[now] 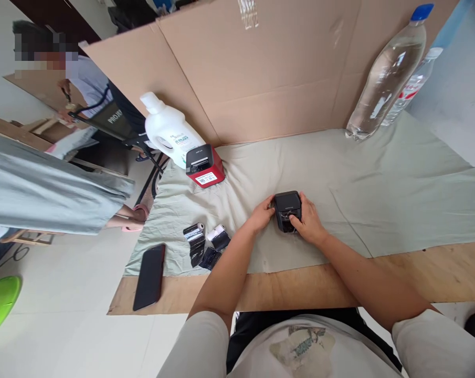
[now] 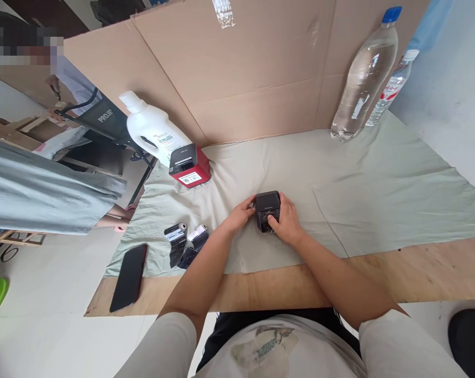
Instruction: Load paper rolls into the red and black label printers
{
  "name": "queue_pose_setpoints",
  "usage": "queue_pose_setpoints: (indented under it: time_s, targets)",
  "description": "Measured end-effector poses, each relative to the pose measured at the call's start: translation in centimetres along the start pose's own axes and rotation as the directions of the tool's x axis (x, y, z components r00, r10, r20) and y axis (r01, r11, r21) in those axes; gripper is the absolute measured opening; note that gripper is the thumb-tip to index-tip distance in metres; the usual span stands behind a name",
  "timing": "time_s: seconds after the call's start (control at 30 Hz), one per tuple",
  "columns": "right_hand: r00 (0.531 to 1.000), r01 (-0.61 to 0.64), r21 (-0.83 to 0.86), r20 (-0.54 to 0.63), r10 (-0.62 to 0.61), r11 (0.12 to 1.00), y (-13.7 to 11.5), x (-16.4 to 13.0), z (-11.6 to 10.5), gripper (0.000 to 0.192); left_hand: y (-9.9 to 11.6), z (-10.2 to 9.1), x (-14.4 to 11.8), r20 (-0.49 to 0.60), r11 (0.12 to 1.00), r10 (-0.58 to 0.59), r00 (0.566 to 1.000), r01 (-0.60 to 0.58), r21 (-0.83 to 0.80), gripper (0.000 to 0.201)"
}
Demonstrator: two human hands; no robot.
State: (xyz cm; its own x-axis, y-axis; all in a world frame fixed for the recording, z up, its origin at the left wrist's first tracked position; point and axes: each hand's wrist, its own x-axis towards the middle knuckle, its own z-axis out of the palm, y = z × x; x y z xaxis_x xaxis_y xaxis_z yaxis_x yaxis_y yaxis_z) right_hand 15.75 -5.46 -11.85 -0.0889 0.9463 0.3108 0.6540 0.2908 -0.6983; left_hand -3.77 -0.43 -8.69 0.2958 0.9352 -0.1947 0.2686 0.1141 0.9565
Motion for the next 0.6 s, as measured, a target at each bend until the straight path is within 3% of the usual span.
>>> queue_pose_setpoints:
  time_s: [0.1, 0.23, 0.4, 0.6]
  targets:
    - [1.0, -0.019, -0.008, -0.013, 0.018, 1.0, -0.1, -0.3, 0.0, 0.084, 0.6, 0.8, 0.0, -0.044, 0.997, -0.049, 0.998, 0.046, -0.063, 0.061]
    - [0.999, 0.032, 0.08, -0.029, -0.03, 0.996, -0.4, -0.8, -0.3, 0.087, 1.1, 2.1, -1.1, -0.103, 0.967, -0.003, 0.995, -0.023, -0.252, 0.063]
    - [0.997, 0.059, 0.202, -0.055, -0.049, 0.978, -0.5, -0.8, -0.5, 0.089, 1.5, 2.2, -2.2, -0.014, 0.889, 0.044, 0.999, -0.046, -0.455, 0.065]
    - [0.995, -0.062, 0.374, -0.045, 0.085, 0.926, -0.3, -0.4, -0.3, 0.078, 1.2, 1.7, -1.9, 0.052, 0.813, 0.046, 0.998, -0.007, -0.582, 0.082]
